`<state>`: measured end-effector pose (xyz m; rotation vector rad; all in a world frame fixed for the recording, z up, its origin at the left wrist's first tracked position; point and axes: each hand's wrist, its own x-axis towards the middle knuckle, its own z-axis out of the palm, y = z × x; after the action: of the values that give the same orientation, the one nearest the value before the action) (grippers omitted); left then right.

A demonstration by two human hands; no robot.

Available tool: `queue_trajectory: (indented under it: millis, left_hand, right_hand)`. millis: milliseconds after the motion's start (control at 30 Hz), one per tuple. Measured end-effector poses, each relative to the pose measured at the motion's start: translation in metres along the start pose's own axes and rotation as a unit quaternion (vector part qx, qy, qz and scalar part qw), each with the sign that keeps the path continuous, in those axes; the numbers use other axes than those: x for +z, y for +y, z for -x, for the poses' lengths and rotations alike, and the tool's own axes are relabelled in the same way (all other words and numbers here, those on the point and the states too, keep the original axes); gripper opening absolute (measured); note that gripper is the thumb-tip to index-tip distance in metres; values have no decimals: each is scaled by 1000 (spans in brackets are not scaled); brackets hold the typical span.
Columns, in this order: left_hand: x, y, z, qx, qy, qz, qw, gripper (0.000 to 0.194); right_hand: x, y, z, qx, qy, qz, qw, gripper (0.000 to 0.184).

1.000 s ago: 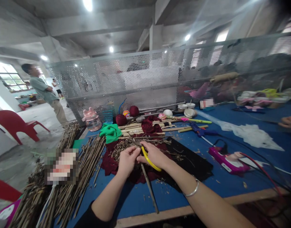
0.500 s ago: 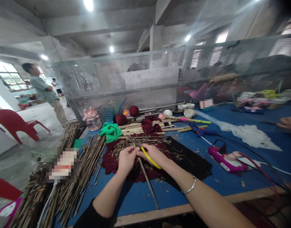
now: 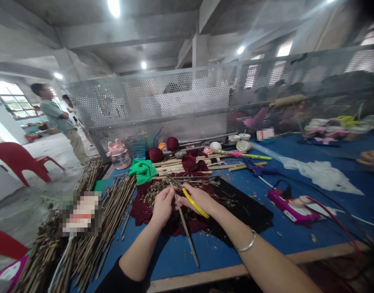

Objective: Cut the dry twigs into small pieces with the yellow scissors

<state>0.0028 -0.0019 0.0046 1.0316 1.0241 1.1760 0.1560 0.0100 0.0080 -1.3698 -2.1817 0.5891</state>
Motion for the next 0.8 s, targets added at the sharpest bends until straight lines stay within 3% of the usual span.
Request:
queue_trajectory:
  millis: [233,400,633,800]
  left_hand:
    - [2,-3,1,21,-28,-10,999,38]
    - [0,-3,1,8,-43,-23,999,38]
    - [6,2,7,-82,7,-20,996,40]
    - [6,1,6,-67,-42,-37,996,36]
  right_hand:
    - [3,2,-2,-8,5,-23,1000,60]
    - [0,-2,0,-30,-1,-42,999,56]
    - [-2,-9,0,50,10,32,998,52]
    - [-1,-4,-1,66,2,30,997,59]
